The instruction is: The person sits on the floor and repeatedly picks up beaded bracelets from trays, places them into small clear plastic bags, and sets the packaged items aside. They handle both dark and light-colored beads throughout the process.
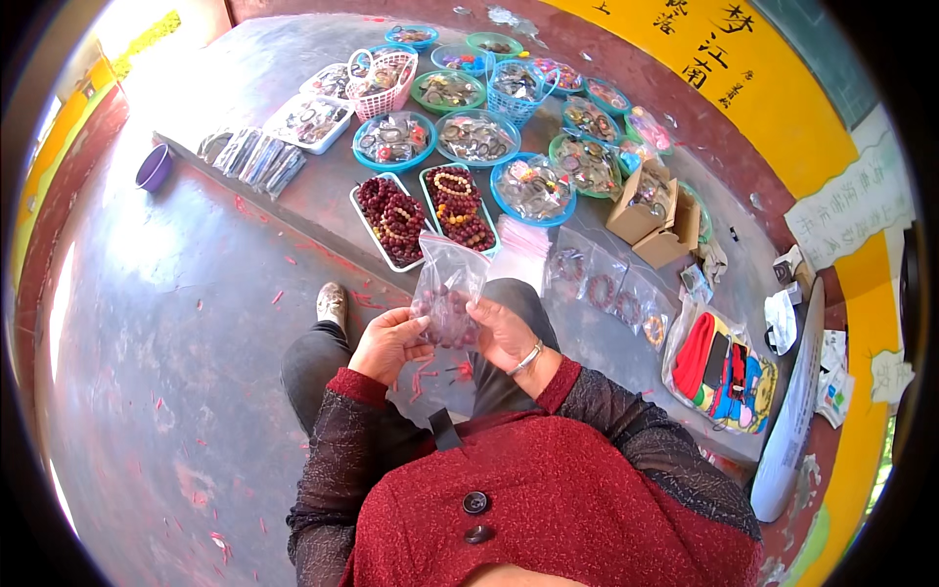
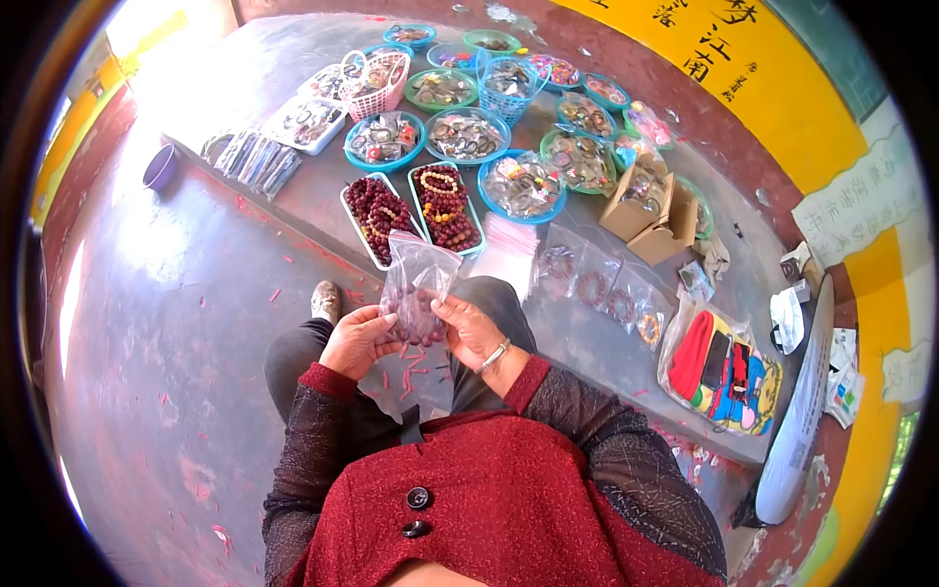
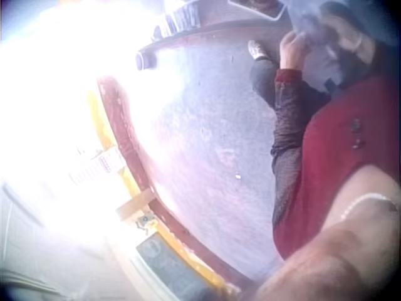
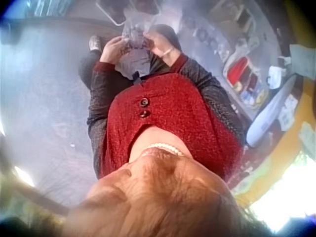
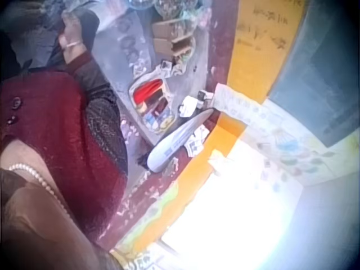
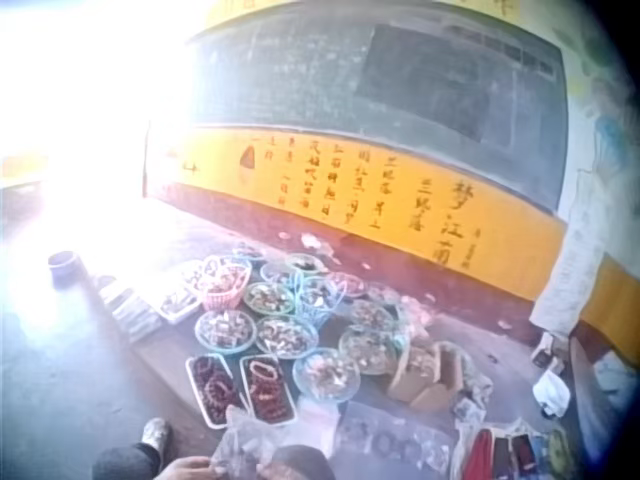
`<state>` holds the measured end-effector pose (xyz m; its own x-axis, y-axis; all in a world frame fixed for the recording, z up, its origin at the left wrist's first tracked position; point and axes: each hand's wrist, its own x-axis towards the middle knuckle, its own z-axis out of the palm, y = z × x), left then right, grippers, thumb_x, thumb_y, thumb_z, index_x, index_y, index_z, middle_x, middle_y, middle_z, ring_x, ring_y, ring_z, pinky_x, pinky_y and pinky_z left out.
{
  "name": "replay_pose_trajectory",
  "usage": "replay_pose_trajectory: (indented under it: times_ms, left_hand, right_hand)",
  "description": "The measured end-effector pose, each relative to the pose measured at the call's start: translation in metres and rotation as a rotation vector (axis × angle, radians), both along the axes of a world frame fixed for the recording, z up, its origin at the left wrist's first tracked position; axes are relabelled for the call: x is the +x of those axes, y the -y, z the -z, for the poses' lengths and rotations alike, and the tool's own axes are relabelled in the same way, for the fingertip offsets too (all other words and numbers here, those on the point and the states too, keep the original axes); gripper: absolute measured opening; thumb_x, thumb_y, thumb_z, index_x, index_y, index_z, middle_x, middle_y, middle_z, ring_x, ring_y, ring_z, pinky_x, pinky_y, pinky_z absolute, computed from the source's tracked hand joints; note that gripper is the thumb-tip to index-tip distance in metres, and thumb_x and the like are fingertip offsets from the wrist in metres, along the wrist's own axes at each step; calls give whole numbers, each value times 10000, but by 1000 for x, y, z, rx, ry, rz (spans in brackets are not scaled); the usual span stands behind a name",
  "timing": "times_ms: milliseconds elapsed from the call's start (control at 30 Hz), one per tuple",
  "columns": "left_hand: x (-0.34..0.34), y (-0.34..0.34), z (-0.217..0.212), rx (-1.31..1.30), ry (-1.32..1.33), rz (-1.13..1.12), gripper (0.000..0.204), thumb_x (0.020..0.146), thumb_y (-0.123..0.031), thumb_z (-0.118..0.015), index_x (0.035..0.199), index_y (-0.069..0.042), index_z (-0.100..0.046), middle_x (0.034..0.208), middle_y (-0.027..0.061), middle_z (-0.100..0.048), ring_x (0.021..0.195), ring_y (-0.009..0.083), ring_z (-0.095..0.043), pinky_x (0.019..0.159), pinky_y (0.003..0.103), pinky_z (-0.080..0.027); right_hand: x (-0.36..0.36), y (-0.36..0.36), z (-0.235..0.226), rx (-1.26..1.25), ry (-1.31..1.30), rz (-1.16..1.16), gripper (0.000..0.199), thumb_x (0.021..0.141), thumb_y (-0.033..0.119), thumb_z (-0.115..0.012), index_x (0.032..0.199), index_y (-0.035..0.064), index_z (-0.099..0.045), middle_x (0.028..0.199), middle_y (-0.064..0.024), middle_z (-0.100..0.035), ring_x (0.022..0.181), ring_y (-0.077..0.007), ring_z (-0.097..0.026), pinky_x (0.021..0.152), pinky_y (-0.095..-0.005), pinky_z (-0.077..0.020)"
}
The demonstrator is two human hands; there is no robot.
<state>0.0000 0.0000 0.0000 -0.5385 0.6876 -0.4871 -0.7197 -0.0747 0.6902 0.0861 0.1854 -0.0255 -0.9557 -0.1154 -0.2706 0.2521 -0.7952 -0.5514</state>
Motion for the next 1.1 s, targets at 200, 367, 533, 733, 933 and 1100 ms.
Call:
replay_pose_trajectory:
  times_ms: [200,367,533,733,933,1100]
  left_hand:
    - [3,6,-4,73,-103,75,225,826,-63,-578,1045,-19,-553,897,38,-611,767,130,-589,706,269,-491]
    - [5,4,4,52,-226,167,272,836,-99,-588,1088,-5,-545,922,22,-604,766,93,-563,696,237,-471]
    - [7,-1,16,-28,-315,120,241,895,-142,-528,1097,-10,-542,931,32,-616,810,112,-592,735,251,-485]
    - [4,-2,10,153,-243,-28,252,912,-110,-479,1142,-12,-510,968,54,-617,839,145,-608,736,270,-498]
    - [9,-5,-2,210,-203,-58,298,877,-91,-529,1168,-35,-506,978,48,-622,832,137,-610,712,259,-490]
    - [8,-4,4,160,-186,-9,247,858,-63,-533,1098,-5,-549,950,87,-637,829,179,-628,742,295,-501]
  right_hand:
    - [3,4,-4,80,-25,40,400,862,125,-556,1226,-12,-460,1179,-116,-543,1075,-232,-533,937,-390,-411]
    - [4,5,-25,117,27,40,362,881,157,-540,1200,-8,-495,1143,-117,-562,1048,-226,-545,915,-374,-423]
    - [4,6,-18,178,55,33,395,888,188,-540,1227,-3,-472,1130,-90,-565,1059,-199,-528,923,-348,-406]
    - [4,1,-9,212,-55,-50,429,856,164,-586,1231,-5,-464,1150,-66,-555,1077,-172,-511,947,-330,-379]
    - [3,2,-23,307,-146,-43,390,859,45,-549,1237,-8,-467,1138,-46,-563,1001,-122,-549,888,-264,-424]
    - [2,7,-32,549,-183,-149,417,865,11,-519,1273,-8,-432,1143,-37,-555,1014,-93,-514,893,-251,-412]
